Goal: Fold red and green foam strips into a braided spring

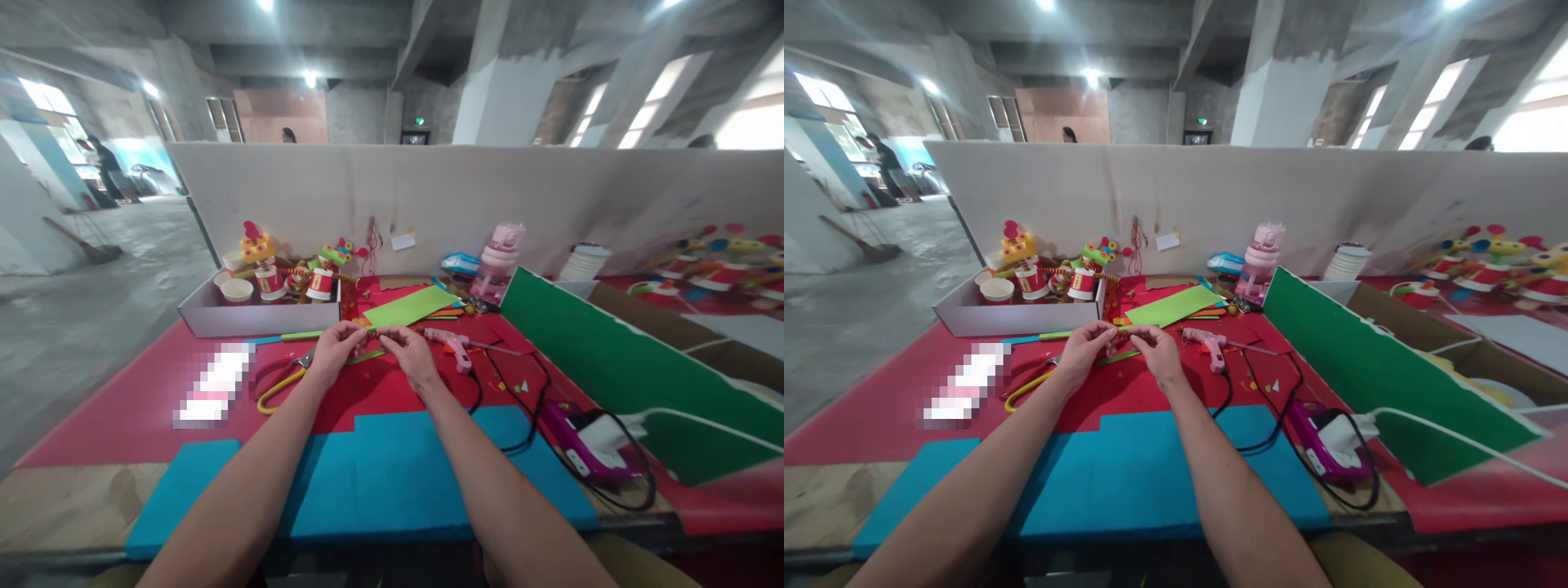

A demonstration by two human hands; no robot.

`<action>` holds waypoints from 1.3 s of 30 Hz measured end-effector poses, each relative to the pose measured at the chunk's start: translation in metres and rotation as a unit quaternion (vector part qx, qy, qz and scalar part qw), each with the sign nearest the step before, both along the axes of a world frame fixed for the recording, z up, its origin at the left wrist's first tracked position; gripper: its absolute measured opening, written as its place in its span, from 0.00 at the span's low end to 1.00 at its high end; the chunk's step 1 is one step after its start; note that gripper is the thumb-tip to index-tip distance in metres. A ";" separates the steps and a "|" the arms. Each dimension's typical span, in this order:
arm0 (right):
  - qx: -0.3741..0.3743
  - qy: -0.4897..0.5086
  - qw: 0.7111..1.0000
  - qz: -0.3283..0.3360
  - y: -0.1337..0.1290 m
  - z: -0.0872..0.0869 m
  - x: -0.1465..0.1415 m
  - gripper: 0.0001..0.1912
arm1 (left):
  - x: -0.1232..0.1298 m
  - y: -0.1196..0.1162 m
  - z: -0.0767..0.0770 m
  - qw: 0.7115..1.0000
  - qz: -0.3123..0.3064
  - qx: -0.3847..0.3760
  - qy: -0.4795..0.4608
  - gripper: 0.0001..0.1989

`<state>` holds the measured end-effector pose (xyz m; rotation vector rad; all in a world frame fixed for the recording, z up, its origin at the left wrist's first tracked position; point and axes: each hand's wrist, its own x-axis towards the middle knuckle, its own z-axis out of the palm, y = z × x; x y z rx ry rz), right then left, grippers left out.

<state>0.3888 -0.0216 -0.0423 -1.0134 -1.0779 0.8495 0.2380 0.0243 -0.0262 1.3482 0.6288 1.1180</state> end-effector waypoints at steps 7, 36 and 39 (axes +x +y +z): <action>-0.012 0.063 0.997 -0.049 0.000 0.005 0.002 0.19 | -0.003 0.004 -0.001 0.998 0.040 0.012 -0.047 0.15; 0.038 -0.054 0.998 -0.007 -0.003 0.005 -0.002 0.14 | -0.002 0.001 -0.002 1.000 -0.020 -0.015 -0.004 0.17; 0.022 -0.014 0.999 -0.027 -0.002 0.005 0.002 0.15 | -0.004 0.006 -0.003 0.999 0.014 -0.014 -0.034 0.16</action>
